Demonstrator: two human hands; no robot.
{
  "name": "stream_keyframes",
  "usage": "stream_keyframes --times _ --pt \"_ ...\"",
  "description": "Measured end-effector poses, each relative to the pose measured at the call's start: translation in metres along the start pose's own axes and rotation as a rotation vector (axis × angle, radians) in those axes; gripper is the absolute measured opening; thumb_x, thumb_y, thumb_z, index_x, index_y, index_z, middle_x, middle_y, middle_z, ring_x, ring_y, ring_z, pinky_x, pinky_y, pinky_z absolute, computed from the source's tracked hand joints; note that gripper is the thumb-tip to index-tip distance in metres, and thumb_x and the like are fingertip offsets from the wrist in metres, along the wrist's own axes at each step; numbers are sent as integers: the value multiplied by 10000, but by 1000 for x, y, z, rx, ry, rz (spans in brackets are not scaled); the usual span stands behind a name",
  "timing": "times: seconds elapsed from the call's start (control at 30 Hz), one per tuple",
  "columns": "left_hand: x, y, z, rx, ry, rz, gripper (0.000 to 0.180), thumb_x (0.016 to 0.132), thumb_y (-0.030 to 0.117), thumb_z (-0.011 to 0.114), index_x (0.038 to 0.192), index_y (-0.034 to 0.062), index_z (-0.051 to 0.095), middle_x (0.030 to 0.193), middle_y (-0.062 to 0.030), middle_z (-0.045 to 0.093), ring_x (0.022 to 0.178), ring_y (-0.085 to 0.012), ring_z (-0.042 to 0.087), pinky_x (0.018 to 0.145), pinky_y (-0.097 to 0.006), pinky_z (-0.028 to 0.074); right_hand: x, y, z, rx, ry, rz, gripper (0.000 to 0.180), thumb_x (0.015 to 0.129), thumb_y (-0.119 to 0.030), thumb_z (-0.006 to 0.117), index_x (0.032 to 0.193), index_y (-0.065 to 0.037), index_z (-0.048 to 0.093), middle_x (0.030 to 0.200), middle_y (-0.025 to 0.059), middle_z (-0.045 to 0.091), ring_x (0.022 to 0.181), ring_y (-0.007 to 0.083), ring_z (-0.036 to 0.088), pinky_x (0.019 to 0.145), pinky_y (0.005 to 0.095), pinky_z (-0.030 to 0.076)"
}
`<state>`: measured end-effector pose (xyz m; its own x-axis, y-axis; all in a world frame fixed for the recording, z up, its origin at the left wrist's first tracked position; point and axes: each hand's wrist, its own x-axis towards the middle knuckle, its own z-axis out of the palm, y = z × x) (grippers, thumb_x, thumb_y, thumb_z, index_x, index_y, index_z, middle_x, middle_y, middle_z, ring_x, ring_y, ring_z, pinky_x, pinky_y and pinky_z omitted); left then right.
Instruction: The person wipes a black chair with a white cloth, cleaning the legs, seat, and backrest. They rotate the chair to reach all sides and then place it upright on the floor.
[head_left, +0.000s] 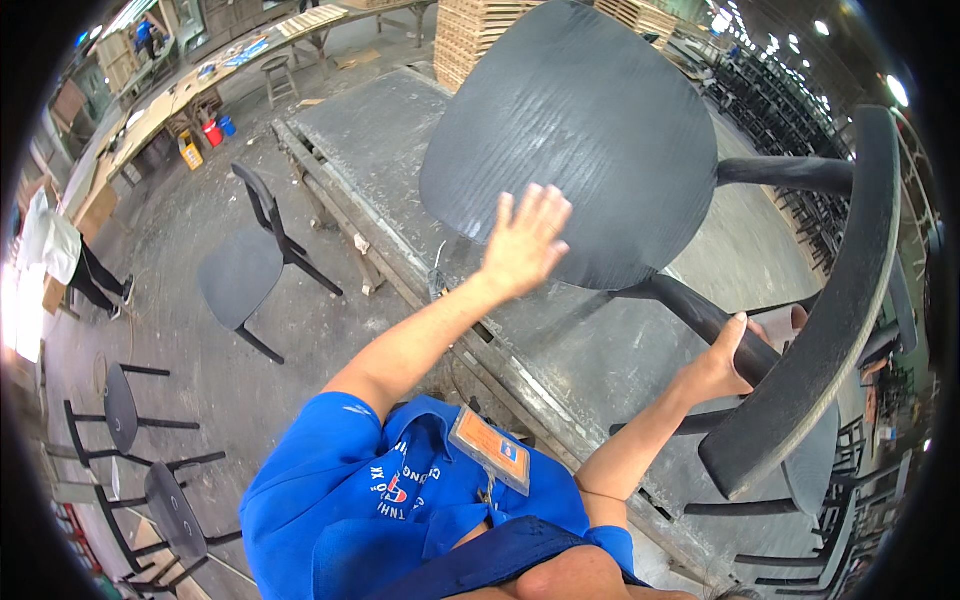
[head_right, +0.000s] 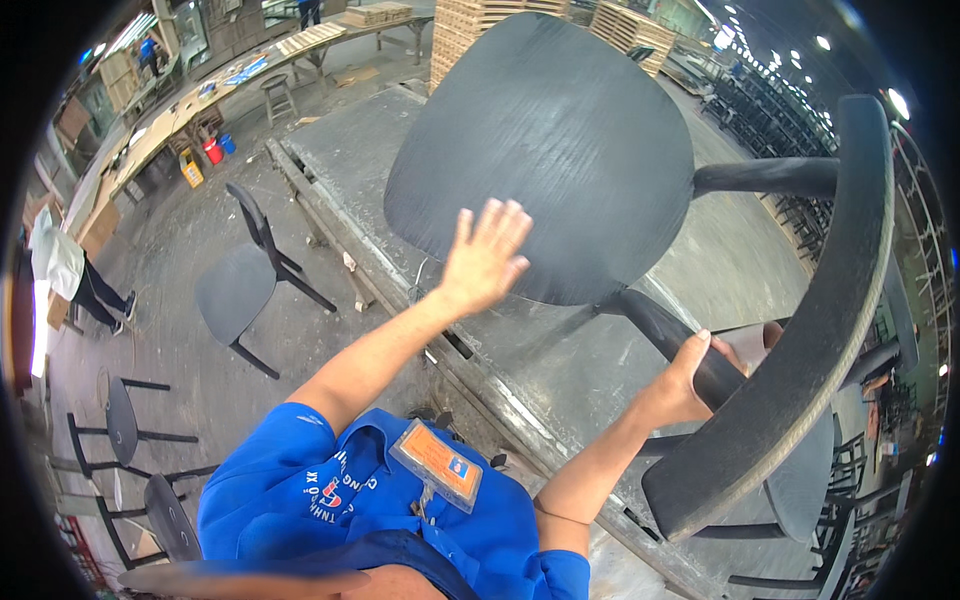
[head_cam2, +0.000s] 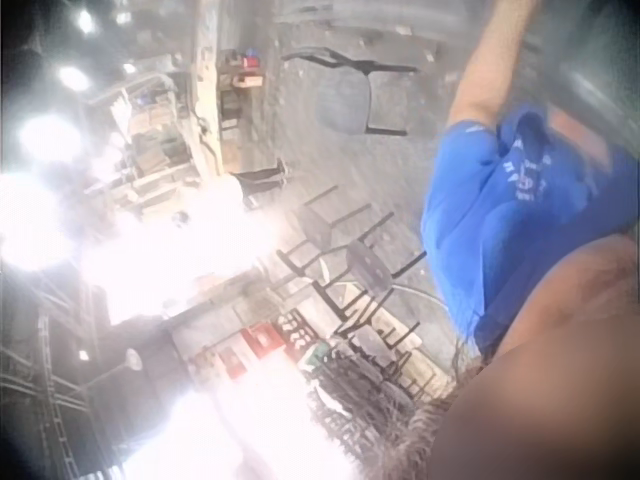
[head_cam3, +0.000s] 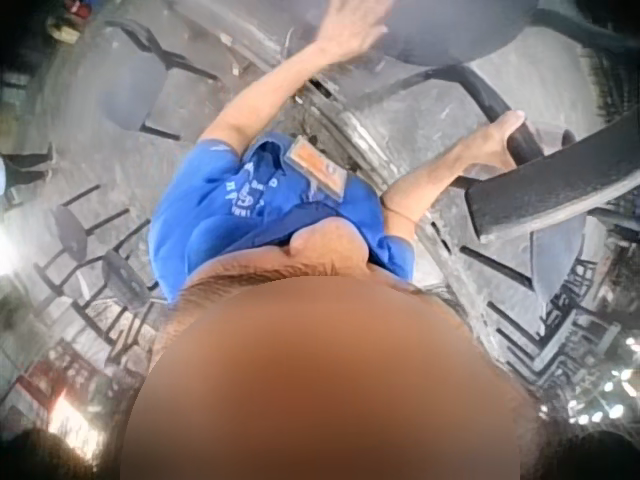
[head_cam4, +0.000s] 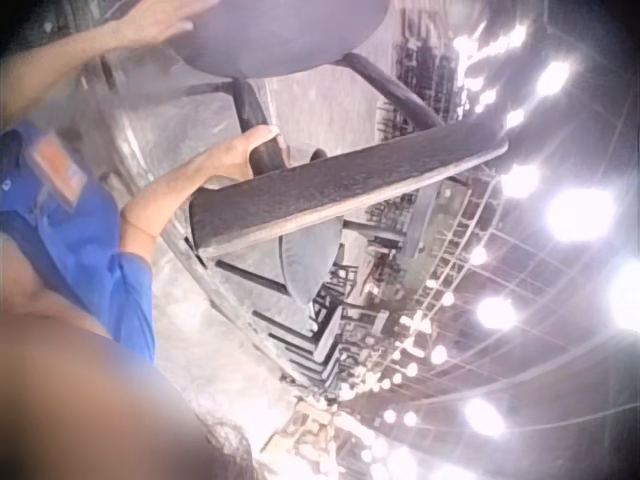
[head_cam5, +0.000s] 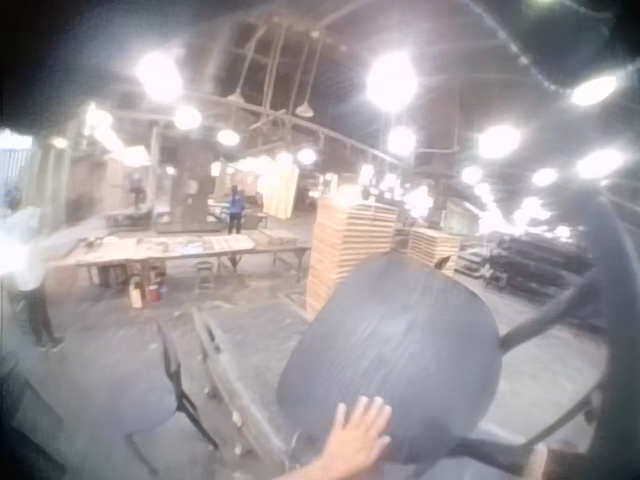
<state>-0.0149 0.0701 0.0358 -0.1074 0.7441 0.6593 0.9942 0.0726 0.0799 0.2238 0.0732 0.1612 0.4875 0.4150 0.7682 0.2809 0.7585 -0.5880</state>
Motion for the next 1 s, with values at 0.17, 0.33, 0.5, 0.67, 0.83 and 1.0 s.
stream_keyframes --times 0.17,0.33,0.5,0.67,0.83,1.0 --pt "-7 -14 -10 -83 -1 149 512 949 377 436 1425 203 366 1510 -55 286 1405 -317 206 1107 -583 146 -4 4 -12 -107 -35 -72 116 759 26 656 815 32 554 895 119 607 753 171 587 724 285 505" --pt "7 -95 -26 76 60 -158 527 958 398 406 1452 236 324 1528 -66 254 1414 -329 183 1107 -590 117 -14 7 -30 -160 -113 -28 132 747 1 678 815 6 565 879 79 566 755 168 557 721 309 471" --pt "52 -149 -30 102 174 -204 555 955 416 423 1452 196 307 1518 -94 256 1400 -369 192 1060 -657 169 -28 8 -41 -120 -102 -68 141 758 -36 683 847 -12 576 808 44 503 727 167 524 689 310 443" --pt "128 -187 -33 -100 213 -183 574 966 416 401 1463 165 261 1514 -126 255 1396 -385 195 1063 -646 178 -38 3 -45 -109 -72 -15 147 757 -41 680 843 -1 567 840 59 495 764 169 518 717 313 432" --pt "210 -213 -30 -482 259 -38 585 970 422 380 1458 122 260 1498 -163 276 1392 -378 214 1073 -625 191 -49 -5 -48 -124 -43 -1 126 794 -42 645 872 0 556 855 51 489 779 160 504 760 308 418" --pt "233 -210 -20 -249 298 6 643 968 491 371 1481 140 208 1524 -155 221 1415 -336 177 1117 -535 176 -39 0 -36 -82 8 134 120 801 -50 661 862 -22 562 866 36 539 805 138 513 802 296 418"
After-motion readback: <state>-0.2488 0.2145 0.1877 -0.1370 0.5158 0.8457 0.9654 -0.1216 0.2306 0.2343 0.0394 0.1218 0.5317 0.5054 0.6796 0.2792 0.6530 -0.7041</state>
